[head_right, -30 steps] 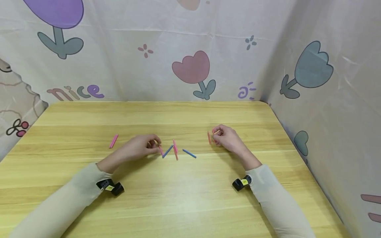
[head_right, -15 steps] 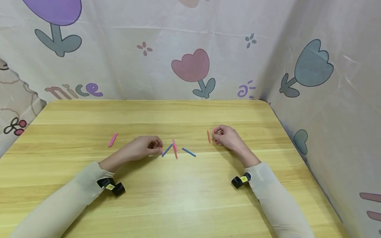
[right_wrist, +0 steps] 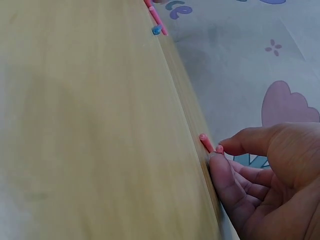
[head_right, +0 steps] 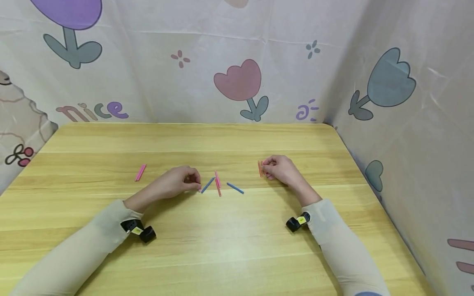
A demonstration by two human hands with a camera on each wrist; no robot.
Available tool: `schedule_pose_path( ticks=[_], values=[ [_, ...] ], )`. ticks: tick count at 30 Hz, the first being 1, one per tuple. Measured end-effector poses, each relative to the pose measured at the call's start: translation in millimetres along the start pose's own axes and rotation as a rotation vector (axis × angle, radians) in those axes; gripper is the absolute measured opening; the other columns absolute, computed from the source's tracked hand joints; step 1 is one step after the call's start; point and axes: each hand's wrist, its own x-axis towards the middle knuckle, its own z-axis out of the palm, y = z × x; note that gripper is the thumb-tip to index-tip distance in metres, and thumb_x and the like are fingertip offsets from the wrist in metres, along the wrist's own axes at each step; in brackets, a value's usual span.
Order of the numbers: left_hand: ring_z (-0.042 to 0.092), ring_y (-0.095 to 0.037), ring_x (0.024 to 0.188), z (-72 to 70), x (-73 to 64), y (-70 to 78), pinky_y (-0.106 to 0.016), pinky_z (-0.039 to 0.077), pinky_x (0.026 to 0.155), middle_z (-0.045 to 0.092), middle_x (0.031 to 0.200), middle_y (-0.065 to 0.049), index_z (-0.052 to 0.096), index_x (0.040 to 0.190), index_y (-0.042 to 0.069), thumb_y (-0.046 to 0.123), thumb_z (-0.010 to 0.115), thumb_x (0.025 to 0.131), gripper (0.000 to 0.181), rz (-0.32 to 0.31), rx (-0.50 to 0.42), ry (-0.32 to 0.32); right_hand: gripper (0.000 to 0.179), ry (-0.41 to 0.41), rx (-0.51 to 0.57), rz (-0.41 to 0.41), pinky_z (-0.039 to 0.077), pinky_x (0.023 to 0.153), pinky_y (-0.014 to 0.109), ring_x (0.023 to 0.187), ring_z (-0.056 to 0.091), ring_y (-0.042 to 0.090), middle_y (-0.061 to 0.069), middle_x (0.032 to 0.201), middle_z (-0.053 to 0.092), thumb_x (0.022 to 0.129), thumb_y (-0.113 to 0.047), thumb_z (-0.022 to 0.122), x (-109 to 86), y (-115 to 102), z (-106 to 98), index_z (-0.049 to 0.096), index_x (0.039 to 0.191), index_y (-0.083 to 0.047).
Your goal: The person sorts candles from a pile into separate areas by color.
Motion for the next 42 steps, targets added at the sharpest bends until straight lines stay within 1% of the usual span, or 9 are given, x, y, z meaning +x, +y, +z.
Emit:
schedule_pose_path(
  ticks=[3,6,11,17,23,28,33,38,42],
  values=[
    [0.054,-0.014,0.079,-0.6,0.2,1.1,-0.034,0.045,0.074,0.061,0.083,0.004,0.065,0.087,0.015,0.018,0.072,0.089,0.008,0.0,-0.011,0.008,0.025,0.011,-0.001,0.002,0.056,0.065,0.027,0.07,0.06,0.016,0.012,0.087,0.065,0.095,-0.012,0.063,0.4,0,0,0.061,0.11,0.007],
    [0.054,-0.015,0.079,-0.8,-0.2,2.0,-0.033,0.046,0.072,0.061,0.084,0.002,0.062,0.091,0.013,0.016,0.071,0.089,0.01,-0.027,-0.044,0.009,0.024,0.019,-0.002,0.006,0.055,0.064,0.027,0.069,0.06,0.015,0.012,0.086,0.065,0.095,-0.012,0.063,0.6,0,0,0.061,0.11,0.008],
    [0.053,-0.016,0.076,-0.4,-1.0,-0.1,-0.03,0.044,0.066,0.059,0.087,-0.001,0.057,0.1,0.008,0.013,0.071,0.087,0.019,-0.078,-0.087,0.022,0.024,0.024,-0.018,0.014,0.055,0.064,0.026,0.068,0.061,0.014,0.011,0.085,0.065,0.095,-0.013,0.063,1.2,1,1,0.062,0.109,0.007],
    [0.054,-0.016,0.079,-2.7,-2.2,-2.2,-0.029,0.046,0.067,0.06,0.091,-0.002,0.056,0.108,0.004,0.007,0.069,0.085,0.027,-0.092,-0.1,0.02,0.023,0.032,-0.035,0.026,0.055,0.063,0.026,0.067,0.06,0.014,0.01,0.083,0.065,0.094,-0.014,0.065,-0.4,-1,3,0.063,0.108,0.005],
    [0.054,-0.016,0.081,-5.1,-2.7,-4.4,-0.031,0.046,0.072,0.061,0.092,-0.002,0.059,0.11,0.003,0.006,0.068,0.084,0.028,-0.078,-0.048,0.027,0.024,0.042,-0.078,0.018,0.055,0.062,0.026,0.066,0.061,0.014,0.01,0.082,0.066,0.095,-0.016,0.064,-0.2,0,3,0.063,0.108,0.004],
    [0.054,-0.016,0.081,-9.1,-2.7,-4.8,-0.032,0.045,0.073,0.06,0.092,-0.001,0.06,0.111,0.003,0.003,0.068,0.08,0.032,-0.111,-0.01,0.022,0.023,0.053,-0.114,0.01,0.054,0.061,0.027,0.066,0.062,0.015,0.01,0.082,0.065,0.095,-0.018,0.064,0.7,2,4,0.064,0.107,0.002],
    [0.056,-0.016,0.082,-13.1,-4.0,-3.0,-0.032,0.047,0.075,0.062,0.092,-0.001,0.063,0.109,0.004,0.003,0.069,0.078,0.031,-0.136,0.005,0.0,0.023,0.057,-0.147,0.009,0.053,0.06,0.027,0.065,0.062,0.016,0.008,0.081,0.066,0.093,-0.021,0.068,0.5,1,5,0.064,0.105,-0.001],
    [0.057,-0.015,0.082,-14.8,-3.6,-2.2,-0.032,0.047,0.076,0.063,0.091,0.0,0.065,0.108,0.004,0.003,0.069,0.078,0.031,-0.124,0.018,-0.014,0.024,0.063,-0.159,0.012,0.053,0.06,0.028,0.064,0.062,0.016,0.007,0.081,0.066,0.091,-0.021,0.071,-1.3,-2,5,0.064,0.104,-0.002],
    [0.056,-0.015,0.081,-14.5,-2.8,-2.0,-0.031,0.047,0.075,0.062,0.089,0.0,0.066,0.107,0.004,0.002,0.07,0.077,0.03,-0.103,0.027,-0.019,0.023,0.065,-0.155,0.016,0.053,0.06,0.028,0.064,0.062,0.016,0.007,0.081,0.066,0.091,-0.02,0.07,-1.5,-2,5,0.064,0.104,-0.002]
  ],
)
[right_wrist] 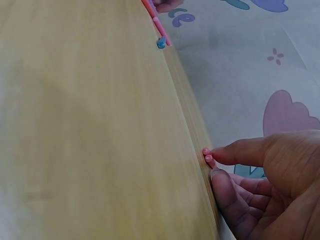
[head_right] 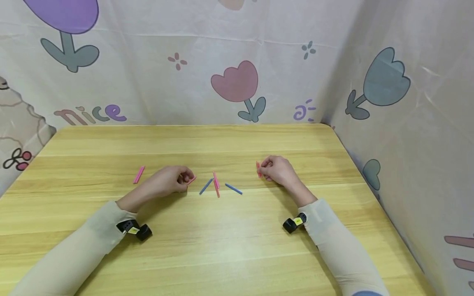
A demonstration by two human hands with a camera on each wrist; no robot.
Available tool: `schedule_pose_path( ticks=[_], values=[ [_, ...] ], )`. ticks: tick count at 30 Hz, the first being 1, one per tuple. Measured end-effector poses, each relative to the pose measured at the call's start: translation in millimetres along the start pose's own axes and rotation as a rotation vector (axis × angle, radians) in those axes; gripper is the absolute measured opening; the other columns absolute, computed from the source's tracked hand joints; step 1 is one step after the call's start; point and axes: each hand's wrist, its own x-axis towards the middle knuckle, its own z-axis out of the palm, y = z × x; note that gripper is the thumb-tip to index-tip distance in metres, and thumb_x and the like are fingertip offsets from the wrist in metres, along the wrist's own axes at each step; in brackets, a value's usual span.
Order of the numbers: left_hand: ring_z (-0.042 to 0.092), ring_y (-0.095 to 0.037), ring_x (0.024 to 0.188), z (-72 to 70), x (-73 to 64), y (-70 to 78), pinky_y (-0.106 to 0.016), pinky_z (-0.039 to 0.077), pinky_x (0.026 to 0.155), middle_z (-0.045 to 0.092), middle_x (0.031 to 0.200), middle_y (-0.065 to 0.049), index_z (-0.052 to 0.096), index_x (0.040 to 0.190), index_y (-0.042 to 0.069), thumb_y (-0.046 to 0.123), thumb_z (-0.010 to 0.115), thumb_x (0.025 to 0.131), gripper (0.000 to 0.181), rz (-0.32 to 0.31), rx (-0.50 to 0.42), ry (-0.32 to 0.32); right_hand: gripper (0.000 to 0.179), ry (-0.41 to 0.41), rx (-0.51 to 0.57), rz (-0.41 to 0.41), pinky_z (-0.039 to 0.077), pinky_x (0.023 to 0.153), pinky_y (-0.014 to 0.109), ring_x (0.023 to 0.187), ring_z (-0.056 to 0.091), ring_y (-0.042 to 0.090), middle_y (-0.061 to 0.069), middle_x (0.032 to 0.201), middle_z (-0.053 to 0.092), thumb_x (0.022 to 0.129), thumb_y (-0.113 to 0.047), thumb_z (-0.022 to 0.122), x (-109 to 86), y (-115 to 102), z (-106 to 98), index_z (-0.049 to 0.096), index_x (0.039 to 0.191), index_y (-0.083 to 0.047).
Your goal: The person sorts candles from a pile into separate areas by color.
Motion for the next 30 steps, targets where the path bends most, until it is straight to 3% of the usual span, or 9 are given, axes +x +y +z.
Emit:
schedule_pose_path(
  ticks=[7,14,26,30],
  values=[
    [0.056,-0.014,0.08,-0.2,0.1,-0.8,-0.031,0.047,0.074,0.063,0.087,0.0,0.068,0.103,0.004,-0.001,0.07,0.078,0.026,0.076,0.003,0.002,0.024,-0.003,0.002,-0.004,0.053,0.06,0.028,0.064,0.062,0.016,0.007,0.081,0.066,0.091,-0.021,0.071,0.2,1.4,-0.8,0.064,0.103,-0.002],
    [0.057,-0.013,0.08,0.2,0.3,-2.3,-0.032,0.048,0.075,0.064,0.086,0.003,0.07,0.099,0.008,0.0,0.07,0.078,0.022,0.092,0.025,0.012,0.024,-0.001,0.0,-0.011,0.053,0.06,0.028,0.063,0.062,0.016,0.007,0.081,0.066,0.09,-0.02,0.071,0.1,1.1,-0.6,0.064,0.104,-0.002],
    [0.056,-0.014,0.08,-1.5,-1.6,-3.9,-0.031,0.047,0.074,0.062,0.087,0.001,0.067,0.102,0.006,0.001,0.071,0.078,0.024,0.047,0.006,-0.01,0.024,-0.007,0.017,-0.018,0.054,0.061,0.027,0.064,0.063,0.015,0.008,0.083,0.066,0.091,-0.02,0.071,-0.3,1.7,0.1,0.064,0.104,-0.001],
    [0.054,-0.014,0.075,-2.4,-2.7,-1.9,-0.032,0.045,0.072,0.06,0.082,0.002,0.066,0.1,0.006,0.005,0.071,0.078,0.023,0.014,0.055,0.005,0.024,-0.009,0.022,-0.018,0.054,0.061,0.027,0.064,0.062,0.015,0.008,0.083,0.066,0.091,-0.02,0.071,-0.8,2.0,-0.2,0.064,0.105,-0.001]
  ],
)
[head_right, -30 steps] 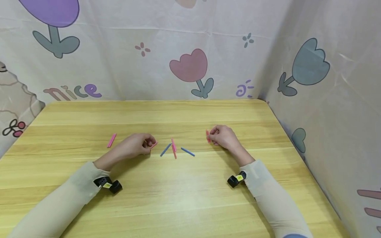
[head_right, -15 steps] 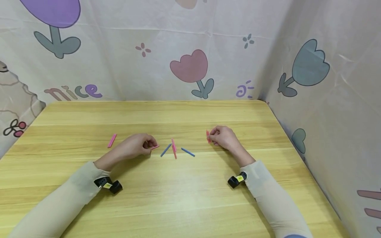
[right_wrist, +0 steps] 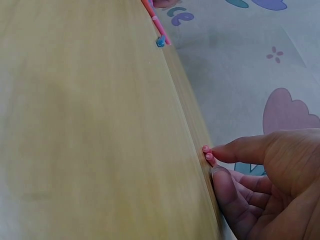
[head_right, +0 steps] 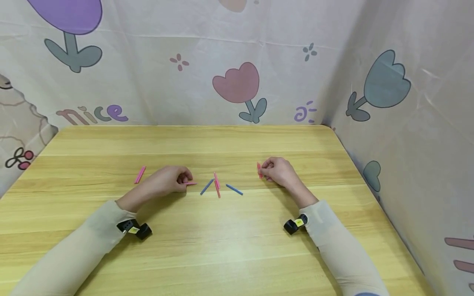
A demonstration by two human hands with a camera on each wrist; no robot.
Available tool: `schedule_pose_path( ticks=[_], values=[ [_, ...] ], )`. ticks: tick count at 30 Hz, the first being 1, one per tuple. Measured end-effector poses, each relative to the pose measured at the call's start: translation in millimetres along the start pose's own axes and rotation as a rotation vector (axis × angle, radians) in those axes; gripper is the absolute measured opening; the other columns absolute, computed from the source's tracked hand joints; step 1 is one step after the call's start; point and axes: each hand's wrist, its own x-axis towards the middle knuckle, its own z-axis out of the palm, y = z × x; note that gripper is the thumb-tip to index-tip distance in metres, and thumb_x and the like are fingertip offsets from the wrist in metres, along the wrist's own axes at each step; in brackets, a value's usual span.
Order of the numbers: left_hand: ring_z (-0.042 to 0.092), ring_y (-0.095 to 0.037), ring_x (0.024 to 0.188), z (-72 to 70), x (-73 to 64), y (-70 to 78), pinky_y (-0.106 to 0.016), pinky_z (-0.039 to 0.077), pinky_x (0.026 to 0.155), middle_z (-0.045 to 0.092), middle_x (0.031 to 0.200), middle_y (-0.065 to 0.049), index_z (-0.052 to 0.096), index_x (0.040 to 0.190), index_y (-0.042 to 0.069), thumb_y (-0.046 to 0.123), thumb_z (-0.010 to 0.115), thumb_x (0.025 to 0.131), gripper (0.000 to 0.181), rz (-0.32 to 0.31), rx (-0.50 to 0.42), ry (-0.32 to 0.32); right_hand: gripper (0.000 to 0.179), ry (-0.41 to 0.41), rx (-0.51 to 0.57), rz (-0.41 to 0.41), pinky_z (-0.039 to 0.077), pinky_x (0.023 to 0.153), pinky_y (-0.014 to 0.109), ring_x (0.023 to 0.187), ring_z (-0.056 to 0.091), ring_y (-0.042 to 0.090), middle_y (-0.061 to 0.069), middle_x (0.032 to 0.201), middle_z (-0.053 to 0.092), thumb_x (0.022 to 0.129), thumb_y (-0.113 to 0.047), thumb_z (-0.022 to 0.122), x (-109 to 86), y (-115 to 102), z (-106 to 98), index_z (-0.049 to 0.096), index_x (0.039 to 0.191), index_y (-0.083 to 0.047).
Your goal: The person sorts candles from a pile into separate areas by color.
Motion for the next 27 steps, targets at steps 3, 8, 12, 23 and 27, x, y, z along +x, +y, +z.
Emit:
schedule_pose_path(
  ticks=[3,8,12,23,27],
  values=[
    [0.052,-0.015,0.071,-1.0,-0.9,2.5,-0.033,0.043,0.069,0.059,0.078,0.003,0.066,0.097,0.007,0.006,0.071,0.078,0.02,-0.013,0.04,0.007,0.024,0.003,0.0,0.006,0.054,0.061,0.027,0.065,0.062,0.016,0.008,0.083,0.065,0.091,-0.02,0.071,-0.5,0,-1,0.064,0.104,-0.002],
    [0.053,-0.014,0.072,-2.6,0.0,0.3,-0.03,0.043,0.068,0.06,0.078,0.003,0.068,0.097,0.008,0.004,0.07,0.079,0.018,-0.007,-0.029,-0.014,0.024,-0.002,-0.006,0.008,0.053,0.061,0.027,0.065,0.061,0.015,0.008,0.083,0.065,0.091,-0.02,0.07,-1.0,1,0,0.064,0.104,-0.001],
    [0.053,-0.014,0.073,-4.1,0.6,-5.8,-0.028,0.044,0.065,0.06,0.081,-0.001,0.068,0.103,0.005,0.001,0.067,0.082,0.021,0.002,-0.186,-0.057,0.024,-0.006,-0.003,0.009,0.053,0.061,0.027,0.065,0.061,0.015,0.009,0.083,0.064,0.091,-0.019,0.071,-0.7,2,0,0.064,0.105,0.0],
    [0.056,-0.019,0.072,-12.9,-2.0,-18.5,-0.028,0.049,0.063,0.061,0.089,-0.012,0.061,0.119,0.0,0.002,0.062,0.091,0.028,-0.025,-0.481,-0.145,0.024,-0.003,0.005,0.015,0.054,0.061,0.027,0.066,0.061,0.016,0.009,0.084,0.064,0.091,-0.02,0.071,-0.4,0,0,0.064,0.104,-0.002],
    [0.056,-0.021,0.075,-15.0,-2.0,-20.6,-0.028,0.05,0.065,0.06,0.093,-0.016,0.057,0.124,-0.002,0.001,0.059,0.093,0.031,-0.033,-0.583,-0.183,0.024,-0.001,0.004,0.01,0.054,0.061,0.027,0.066,0.061,0.015,0.009,0.084,0.064,0.091,-0.02,0.071,-0.2,-1,0,0.064,0.104,-0.001]
  ],
)
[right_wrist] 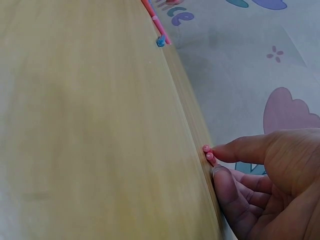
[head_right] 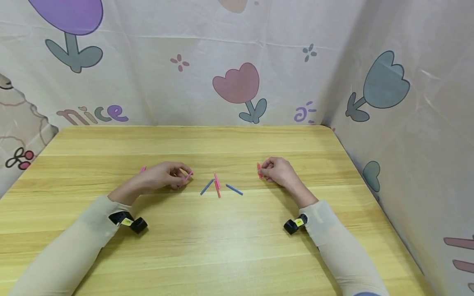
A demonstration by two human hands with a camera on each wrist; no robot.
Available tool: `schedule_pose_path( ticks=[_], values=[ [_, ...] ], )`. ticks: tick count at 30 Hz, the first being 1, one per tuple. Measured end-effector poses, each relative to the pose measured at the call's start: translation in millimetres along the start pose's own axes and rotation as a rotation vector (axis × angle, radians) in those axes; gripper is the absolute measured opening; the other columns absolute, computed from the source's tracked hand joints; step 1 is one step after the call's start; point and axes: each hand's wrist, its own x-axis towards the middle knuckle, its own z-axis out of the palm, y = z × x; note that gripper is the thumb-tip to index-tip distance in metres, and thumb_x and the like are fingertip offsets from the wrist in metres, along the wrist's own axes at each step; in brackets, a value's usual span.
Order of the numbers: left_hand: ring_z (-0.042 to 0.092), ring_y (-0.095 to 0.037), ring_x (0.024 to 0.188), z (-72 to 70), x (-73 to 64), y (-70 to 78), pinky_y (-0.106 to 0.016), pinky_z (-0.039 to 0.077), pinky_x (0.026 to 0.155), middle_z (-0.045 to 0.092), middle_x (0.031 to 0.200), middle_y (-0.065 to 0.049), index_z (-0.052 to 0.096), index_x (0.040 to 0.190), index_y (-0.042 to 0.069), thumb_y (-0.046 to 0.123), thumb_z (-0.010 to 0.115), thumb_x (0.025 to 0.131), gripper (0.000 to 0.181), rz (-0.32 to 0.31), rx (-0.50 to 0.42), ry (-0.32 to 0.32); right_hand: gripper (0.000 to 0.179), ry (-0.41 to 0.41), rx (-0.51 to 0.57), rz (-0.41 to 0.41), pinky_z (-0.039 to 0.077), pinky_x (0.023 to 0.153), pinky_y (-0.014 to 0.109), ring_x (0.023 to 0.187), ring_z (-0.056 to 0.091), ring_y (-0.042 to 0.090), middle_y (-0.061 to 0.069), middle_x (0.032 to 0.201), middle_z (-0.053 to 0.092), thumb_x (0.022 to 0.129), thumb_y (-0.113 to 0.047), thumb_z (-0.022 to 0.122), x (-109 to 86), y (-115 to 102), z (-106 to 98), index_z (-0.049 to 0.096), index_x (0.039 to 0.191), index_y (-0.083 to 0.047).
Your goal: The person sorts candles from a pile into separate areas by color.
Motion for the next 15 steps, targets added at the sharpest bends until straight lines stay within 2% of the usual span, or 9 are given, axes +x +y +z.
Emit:
schedule_pose_path(
  ticks=[7,15],
  values=[
    [0.061,-0.023,0.082,-1.2,0.9,1.6,-0.031,0.054,0.071,0.061,0.096,-0.017,0.056,0.123,-0.003,0.003,0.06,0.095,0.029,-0.008,-0.041,-0.015,0.023,-0.001,0.004,0.007,0.053,0.06,0.026,0.064,0.061,0.015,0.008,0.083,0.065,0.091,-0.019,0.07,0.4,2.4,-0.8,0.064,0.104,-0.001],
    [0.062,-0.024,0.083,-1.9,-3.5,1.0,-0.031,0.054,0.071,0.061,0.097,-0.018,0.052,0.123,-0.005,0.004,0.059,0.096,0.029,-0.02,-0.093,-0.016,0.025,-0.009,-0.009,0.009,0.052,0.06,0.026,0.065,0.062,0.015,0.008,0.086,0.067,0.091,-0.021,0.071,-0.2,0.6,-1.9,0.065,0.105,-0.002]
  ],
)
